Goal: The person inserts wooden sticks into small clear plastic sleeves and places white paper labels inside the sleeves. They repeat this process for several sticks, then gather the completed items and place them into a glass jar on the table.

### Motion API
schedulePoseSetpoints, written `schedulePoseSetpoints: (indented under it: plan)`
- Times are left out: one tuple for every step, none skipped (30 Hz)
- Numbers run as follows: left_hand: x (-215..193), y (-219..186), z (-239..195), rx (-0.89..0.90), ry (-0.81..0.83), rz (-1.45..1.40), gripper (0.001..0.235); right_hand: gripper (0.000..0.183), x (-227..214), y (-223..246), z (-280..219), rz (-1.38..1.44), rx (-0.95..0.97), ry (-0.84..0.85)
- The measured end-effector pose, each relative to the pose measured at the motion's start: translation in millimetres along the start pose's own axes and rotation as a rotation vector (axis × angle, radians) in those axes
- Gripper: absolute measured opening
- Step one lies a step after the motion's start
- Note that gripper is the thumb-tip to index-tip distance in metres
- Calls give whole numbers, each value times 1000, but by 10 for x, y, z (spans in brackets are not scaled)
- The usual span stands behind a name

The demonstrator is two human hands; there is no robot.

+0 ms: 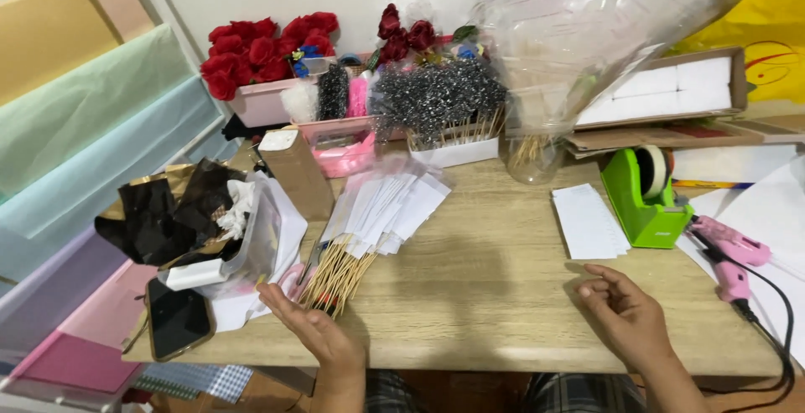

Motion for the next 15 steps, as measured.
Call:
schedulePoseSetpoints:
  plan:
    - [60, -158, 34, 3, 8, -9, 72, 41, 2, -5, 7, 0, 1, -12]
    - [114, -341, 60, 115, 72, 26, 66, 41, 7, -2, 2, 16, 6, -9]
    - [163, -524, 83, 228, 135, 60, 63, 41, 12, 4, -6, 32, 10, -5]
    - [232, -547, 88, 230, 137, 53, 63, 41, 2, -17, -3, 31, 8, -12]
    - [308, -581, 88, 282, 189, 57, 63, 41, -4, -35, -2, 49, 3, -2]
    - [390, -609, 102, 336, 240, 58, 62, 41, -2, -44, 8, 67, -6, 6]
    - [489, -612, 141, 340, 239, 47, 62, 41, 8, -3, 7, 65, -11, -4]
    - [591, -621, 166, 371, 265, 16, 63, 41, 16, 31, -5, 48, -5, 0]
    - [695, -633, 189, 403, 290, -15, 64, 41, 21, 65, -16, 32, 0, 4]
    - [851, -630, 236, 407, 292, -26, 64, 41, 17, 90, 6, 30, -3, -7]
    - [1003, -645, 279, 481, 273, -16, 63, 42, 13, 106, 25, 55, 53, -16]
    - [1158, -659, 326, 555, 252, -8, 62, 42, 12, 127, 51, 79, 105, -26]
    - [1313, -625, 341, 558, 250, -21, 62, 42, 14, 187, 92, 76, 100, -38]
    - [1474, -599, 354, 570, 263, -14, 62, 42, 14, 255, 133, 138, 81, -38]
    - [1639, -576, 369, 583, 276, -7, 62, 41, 14, 325, 177, 201, 62, -37]
Point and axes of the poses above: each hand's wrist, its own z-axis towards the middle knuckle, its own x-axis out of the palm, y = z × x, the point moved 2 cm from there along z, towards the middle knuckle, and after that the axes turned 3 degrees about y, right-handed, at the moved point
